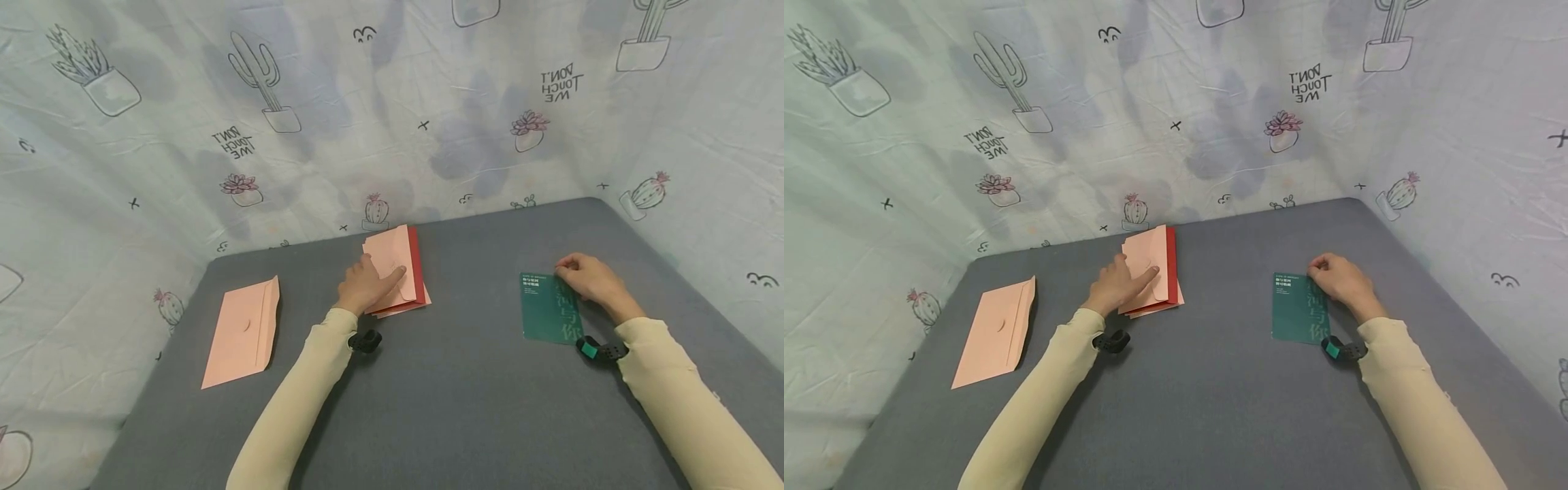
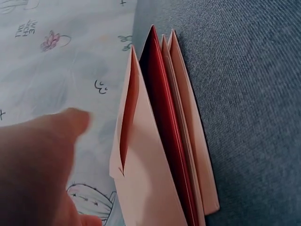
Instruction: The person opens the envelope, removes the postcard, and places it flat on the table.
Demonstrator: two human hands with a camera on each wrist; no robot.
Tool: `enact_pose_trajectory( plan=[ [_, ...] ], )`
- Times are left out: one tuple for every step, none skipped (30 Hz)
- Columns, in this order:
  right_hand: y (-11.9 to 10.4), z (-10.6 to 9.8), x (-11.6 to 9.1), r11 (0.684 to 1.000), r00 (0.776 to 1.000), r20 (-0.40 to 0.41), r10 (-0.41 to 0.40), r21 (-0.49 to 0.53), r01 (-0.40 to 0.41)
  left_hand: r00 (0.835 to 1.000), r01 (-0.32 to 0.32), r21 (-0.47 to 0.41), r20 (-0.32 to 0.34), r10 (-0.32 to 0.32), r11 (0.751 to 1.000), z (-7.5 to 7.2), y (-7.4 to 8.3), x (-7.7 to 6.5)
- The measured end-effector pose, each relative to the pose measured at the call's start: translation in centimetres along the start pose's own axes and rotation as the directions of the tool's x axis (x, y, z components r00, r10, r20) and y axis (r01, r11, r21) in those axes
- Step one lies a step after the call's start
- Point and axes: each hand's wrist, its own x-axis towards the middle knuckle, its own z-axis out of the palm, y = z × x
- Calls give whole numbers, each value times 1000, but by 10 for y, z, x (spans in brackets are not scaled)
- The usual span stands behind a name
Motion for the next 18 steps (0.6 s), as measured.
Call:
enact_pose_trajectory(
  plan=[
    [0, 0, 0, 1000, 1000, 1, 1, -1, -1, 1000, 0, 17, 8, 0, 1000, 1, 1, 0],
    [0, 0, 0, 1000, 1000, 2, 1, -1, -1, 1000, 1, 31, 11, -1, 1000, 1, 2, 1],
    [0, 0, 0, 1000, 1000, 3, -1, -3, 1, 1000, 1, 42, 13, -1, 999, 2, 2, 1],
    [0, 0, 0, 1000, 1000, 4, -3, -4, 3, 1000, -1, 55, 13, 0, 999, 3, 2, 1],
    [0, 0, 0, 1000, 1000, 5, -4, -6, 4, 1000, -2, 65, 12, 1, 998, 3, 3, 2],
    [0, 0, 0, 1000, 1000, 5, -4, -9, 4, 1000, 0, 74, 11, -1, 997, 4, 4, 2],
    [0, 0, 0, 1000, 1000, 5, -5, -11, 5, 1000, 2, 83, 7, -3, 997, 4, 4, 2],
    [0, 0, 0, 1000, 1000, 4, -6, -14, 6, 1000, 4, 92, 4, -5, 996, 5, 5, 2],
    [0, 0, 0, 1000, 1000, 3, -7, -17, 7, 1000, 8, 101, 3, -8, 995, 5, 5, 2],
    [0, -1, 0, 1000, 1000, 1, -7, -18, 7, 1000, 11, 112, 3, -12, 994, 6, 6, 2],
    [0, -1, -1, 1000, 1000, -1, -4, -19, 4, 1000, 14, 122, 4, -14, 992, 6, 7, 2],
    [0, -1, -1, 1000, 1000, -2, -2, -18, 2, 1000, 15, 128, 6, -16, 992, 6, 9, 2],
    [0, -1, -1, 1000, 1000, -3, -1, -17, 1, 1000, 15, 136, 5, -15, 991, 7, 9, 3],
    [-1, 0, -1, 1000, 1000, -4, 0, -17, 0, 1000, 13, 140, 5, -14, 990, 6, 10, 3],
    [-1, 0, -1, 1000, 1000, -4, 3, -16, -3, 1000, 14, 139, 7, -15, 990, 6, 10, 3],
    [-1, 0, 0, 1000, 1000, -5, 4, -17, -4, 1000, 16, 133, 6, -17, 991, 5, 10, 4],
    [-1, 0, 0, 1000, 1000, -6, 5, -19, -5, 1000, 19, 126, 8, -20, 992, 4, 10, 5],
    [-2, 1, 0, 1000, 1000, -7, 6, -22, -6, 1000, 23, 118, 12, -25, 993, 3, 9, 6]
  ],
)
